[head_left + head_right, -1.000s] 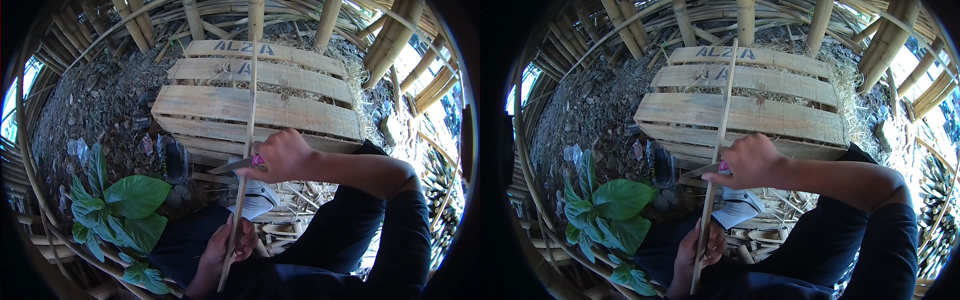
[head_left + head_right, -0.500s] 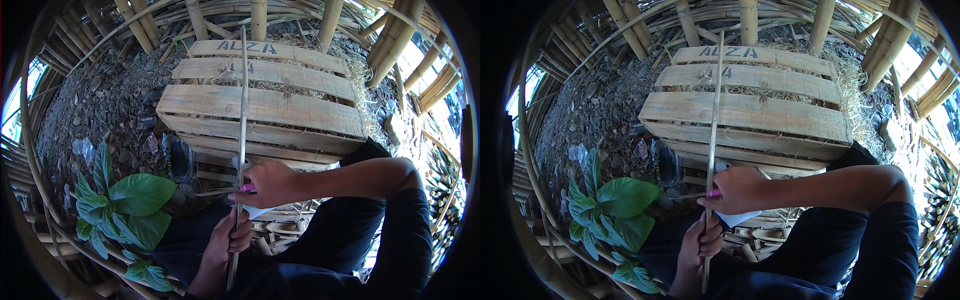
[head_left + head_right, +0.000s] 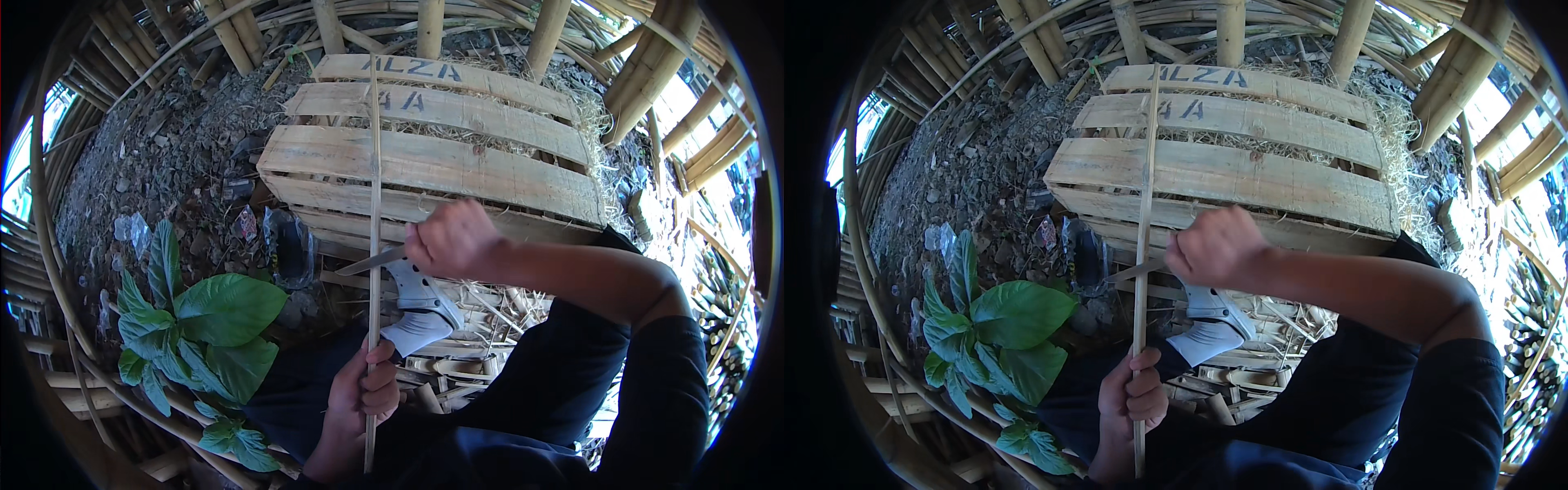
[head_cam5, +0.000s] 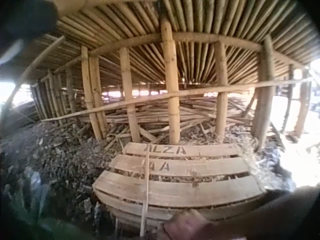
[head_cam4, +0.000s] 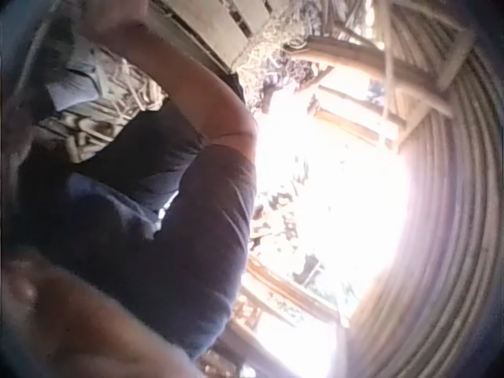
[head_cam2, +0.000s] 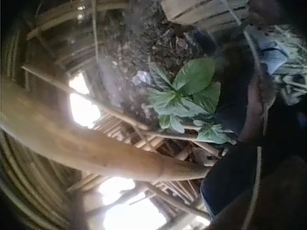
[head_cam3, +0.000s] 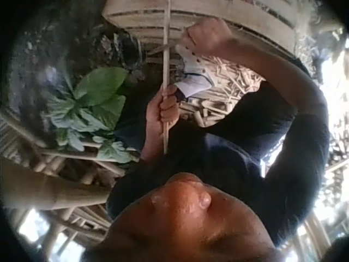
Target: The person is shaving a thin layer off a long piece of bamboo using a knife while resting it against a wooden crate.
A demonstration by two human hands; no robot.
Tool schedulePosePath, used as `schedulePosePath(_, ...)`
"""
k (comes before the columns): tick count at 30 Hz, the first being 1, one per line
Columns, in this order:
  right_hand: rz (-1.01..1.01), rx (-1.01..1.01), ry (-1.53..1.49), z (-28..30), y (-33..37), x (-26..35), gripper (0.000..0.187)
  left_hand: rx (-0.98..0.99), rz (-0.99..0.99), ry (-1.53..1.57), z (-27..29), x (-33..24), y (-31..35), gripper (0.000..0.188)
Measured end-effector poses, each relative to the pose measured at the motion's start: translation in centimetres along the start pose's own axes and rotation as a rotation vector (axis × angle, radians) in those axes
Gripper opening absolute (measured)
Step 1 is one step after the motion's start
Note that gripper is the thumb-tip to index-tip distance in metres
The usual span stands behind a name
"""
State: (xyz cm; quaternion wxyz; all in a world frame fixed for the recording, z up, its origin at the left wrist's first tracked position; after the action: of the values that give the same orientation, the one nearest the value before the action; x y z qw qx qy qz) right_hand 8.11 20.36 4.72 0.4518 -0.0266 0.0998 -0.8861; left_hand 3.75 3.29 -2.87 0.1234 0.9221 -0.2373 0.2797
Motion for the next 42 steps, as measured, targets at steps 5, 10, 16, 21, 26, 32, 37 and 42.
schedulePosePath(5, 0.141, 0.022, 0.024, -0.1, 1.0, 2.9, 0.045, -0.007, -0.076, -0.047, 0.3, -0.3, 0.1, 0.029)
schedulePosePath(10, -0.04, -0.03, 0.113, 0.4, -1.7, -1.1, 0.045, 0.006, -0.044, 0.001, 0.1, 0.4, 0.1, 0.029)
schedulePosePath(16, 0.22, 0.044, -0.061, -0.2, 0.8, 3.5, 0.044, -0.002, 0.007, -0.044, 0.5, -0.1, 0.4, 0.029)
schedulePosePath(21, -0.038, 0.062, 0.069, 0.2, -1.0, 0.0, 0.043, 0.033, 0.016, 0.006, 0.2, 0.3, 0.0, 0.03)
schedulePosePath(26, 0.042, 0.008, 0.076, 0.2, -0.9, 0.4, 0.047, -0.047, -0.012, -0.08, 0.9, 0.2, 0.3, 0.03)
schedulePosePath(32, 0.187, -0.054, -0.06, 0.7, 0.5, 2.6, 0.043, -0.065, -0.043, -0.086, 1.2, 0.6, 0.5, 0.027)
schedulePosePath(37, 0.108, 0.003, 0.022, 0.4, 0.3, 2.2, 0.042, -0.053, -0.067, -0.075, 0.8, 0.2, 0.0, 0.026)
schedulePosePath(42, 0.063, -0.12, 0.043, 0.9, -1.4, -0.5, 0.044, -0.076, -0.084, -0.108, 0.8, 0.3, 0.7, 0.024)
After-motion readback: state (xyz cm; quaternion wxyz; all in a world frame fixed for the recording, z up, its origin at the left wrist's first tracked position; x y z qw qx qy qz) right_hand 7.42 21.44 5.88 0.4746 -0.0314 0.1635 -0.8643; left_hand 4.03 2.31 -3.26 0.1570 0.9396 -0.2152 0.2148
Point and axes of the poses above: each hand's wrist, its own y-axis away from the middle knuckle, its own z-axis out of the back of the hand, x = y × z, the point moved 8 cm from there along -y, towards the middle knuckle, and after that the axes turned 13 degrees about y, right-handed, at the moved point
